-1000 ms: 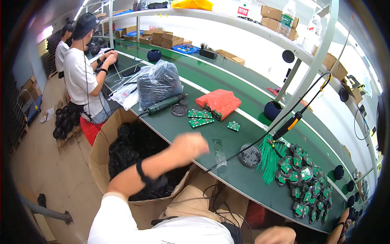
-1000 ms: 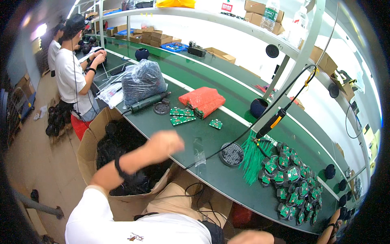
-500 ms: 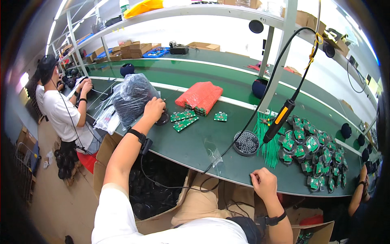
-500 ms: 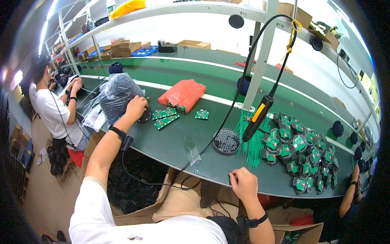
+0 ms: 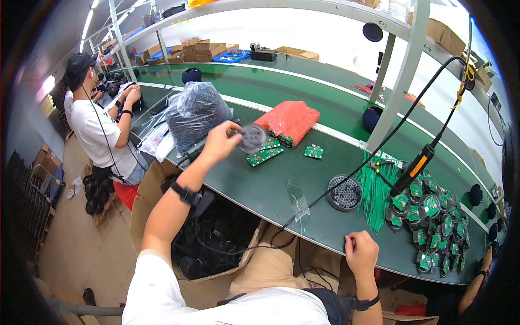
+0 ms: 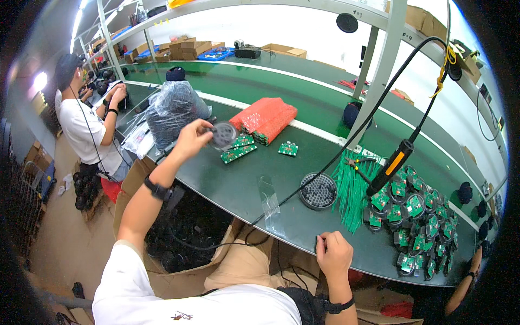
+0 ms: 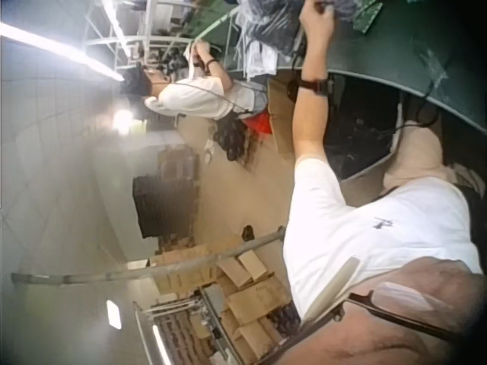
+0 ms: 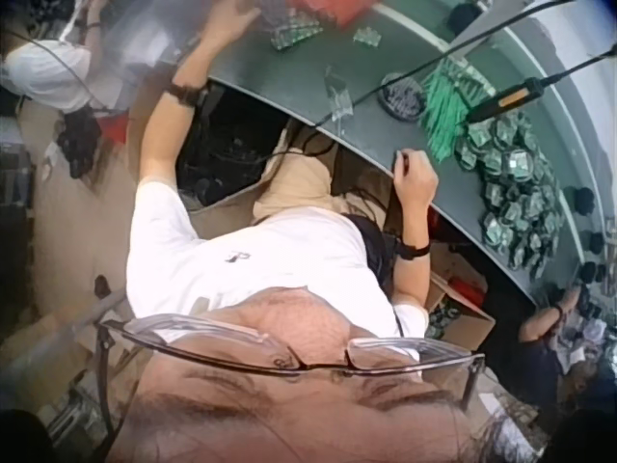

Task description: Assembling and securing green circuit boards into black plastic housings using an electric tool.

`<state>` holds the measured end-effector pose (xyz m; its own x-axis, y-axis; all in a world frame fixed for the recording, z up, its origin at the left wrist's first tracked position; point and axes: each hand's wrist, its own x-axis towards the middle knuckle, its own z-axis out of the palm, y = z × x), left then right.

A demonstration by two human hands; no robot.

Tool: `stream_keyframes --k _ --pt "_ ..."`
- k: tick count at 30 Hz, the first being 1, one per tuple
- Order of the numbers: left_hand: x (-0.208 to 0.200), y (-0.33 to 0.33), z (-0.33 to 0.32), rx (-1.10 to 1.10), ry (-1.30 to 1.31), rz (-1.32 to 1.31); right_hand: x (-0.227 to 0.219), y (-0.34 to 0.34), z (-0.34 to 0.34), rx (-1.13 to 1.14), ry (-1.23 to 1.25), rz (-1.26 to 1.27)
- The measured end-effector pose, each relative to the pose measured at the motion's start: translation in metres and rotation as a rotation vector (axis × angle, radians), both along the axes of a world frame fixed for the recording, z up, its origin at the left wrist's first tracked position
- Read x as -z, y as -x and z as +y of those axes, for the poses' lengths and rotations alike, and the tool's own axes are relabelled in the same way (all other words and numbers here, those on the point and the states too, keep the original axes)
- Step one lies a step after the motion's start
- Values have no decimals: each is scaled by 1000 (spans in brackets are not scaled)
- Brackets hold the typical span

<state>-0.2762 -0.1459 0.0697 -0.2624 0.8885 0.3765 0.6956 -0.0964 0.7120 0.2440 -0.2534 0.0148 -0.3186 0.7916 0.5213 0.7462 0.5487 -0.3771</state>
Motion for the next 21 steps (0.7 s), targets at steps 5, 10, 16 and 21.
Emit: stream_keyframes --k 5,10,16,21 --pt "21 -154 -84 382 246 -493 -8 2 -1 -84 282 355" --pt "28 -270 -119 595 370 -626 -11 4 -2 -129 445 558" --pt "13 -242 -44 265 -90 175 -23 -26 26 -81 813 624" --pt "27 -204 79 160 -15 593 -31 -20 34 -159 303 137"
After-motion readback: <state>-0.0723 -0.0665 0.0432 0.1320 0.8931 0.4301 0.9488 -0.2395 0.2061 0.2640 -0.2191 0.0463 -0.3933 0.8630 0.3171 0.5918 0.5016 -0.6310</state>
